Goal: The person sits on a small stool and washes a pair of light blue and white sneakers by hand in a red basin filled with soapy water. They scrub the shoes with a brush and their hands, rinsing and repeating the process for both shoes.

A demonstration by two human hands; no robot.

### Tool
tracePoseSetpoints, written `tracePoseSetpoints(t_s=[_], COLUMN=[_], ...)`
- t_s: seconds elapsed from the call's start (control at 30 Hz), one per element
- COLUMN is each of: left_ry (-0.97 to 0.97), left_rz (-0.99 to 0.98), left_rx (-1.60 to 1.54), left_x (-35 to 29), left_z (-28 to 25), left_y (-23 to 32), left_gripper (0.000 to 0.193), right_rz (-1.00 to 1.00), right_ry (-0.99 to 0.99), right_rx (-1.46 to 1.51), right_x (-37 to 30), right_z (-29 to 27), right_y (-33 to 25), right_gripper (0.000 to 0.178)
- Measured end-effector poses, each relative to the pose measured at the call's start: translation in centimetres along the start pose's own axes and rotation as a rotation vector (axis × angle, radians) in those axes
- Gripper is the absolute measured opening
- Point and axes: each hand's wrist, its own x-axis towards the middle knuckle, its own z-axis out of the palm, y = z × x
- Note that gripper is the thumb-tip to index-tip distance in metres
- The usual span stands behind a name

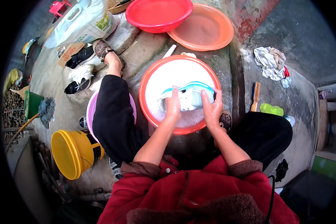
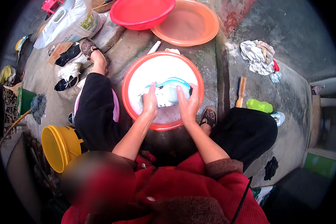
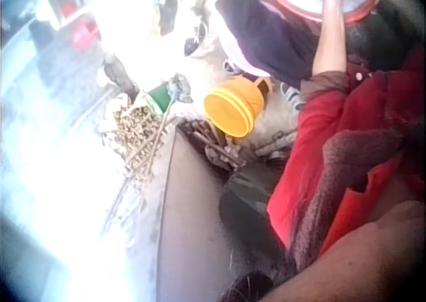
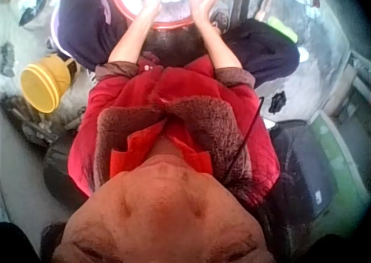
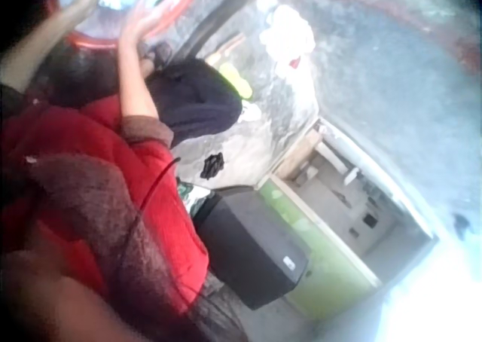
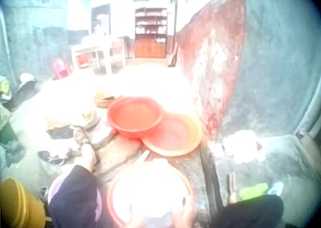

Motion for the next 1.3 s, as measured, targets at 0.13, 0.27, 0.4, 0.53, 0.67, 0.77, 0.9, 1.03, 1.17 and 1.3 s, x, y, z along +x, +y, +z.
tracePoseSetpoints(t_s=[0.13,0.27,0.4,0.53,0.67,0.77,0.9,1.03,1.17,1.3], left_ry=[-0.002,-0.125,-0.415,-0.613,-0.644,-0.655,-0.656,-0.625,-0.587,-0.581], left_rz=[-0.011,-0.067,-0.164,-0.129,-0.094,-0.024,0.036,0.145,0.172,0.168], left_rx=[0.061,0.05,0.031,0.03,0.04,0.048,0.102,0.114,0.151,0.19], left_x=[0.2,-0.1,-2.0,-3.8,-4.4,-4.8,-5.4,-5.5,-6.0,-6.0], left_z=[0.2,0.0,0.4,1.0,1.3,1.4,1.6,2.1,2.3,2.2], left_y=[-0.3,0.2,3.0,5.7,6.5,6.5,6.6,5.8,5.7,5.7], left_gripper=[0.044,0.042,0.036,0.054,0.056,0.051,0.052,0.042,0.042,0.047], right_rz=[0.021,0.106,0.126,0.198,0.206,0.228,0.279,0.13,-0.022,-0.065], right_ry=[0.022,0.044,0.108,0.122,0.15,0.154,0.14,0.224,0.25,0.248], right_rx=[0.01,0.094,0.148,0.285,0.417,0.481,0.56,0.431,0.17,0.119], right_x=[0.2,1.3,3.0,4.3,4.9,5.2,5.5,5.3,4.5,4.1], right_z=[0.0,-0.4,-1.2,-2.1,-2.5,-2.8,-2.8,-2.5,-2.2,-1.8], right_y=[1.5,2.2,1.9,1.3,0.4,-0.9,-0.4,0.1,-1.4,-1.9], right_gripper=[0.036,0.032,0.03,0.039,0.049,0.05,0.047,0.049,0.087,0.085])
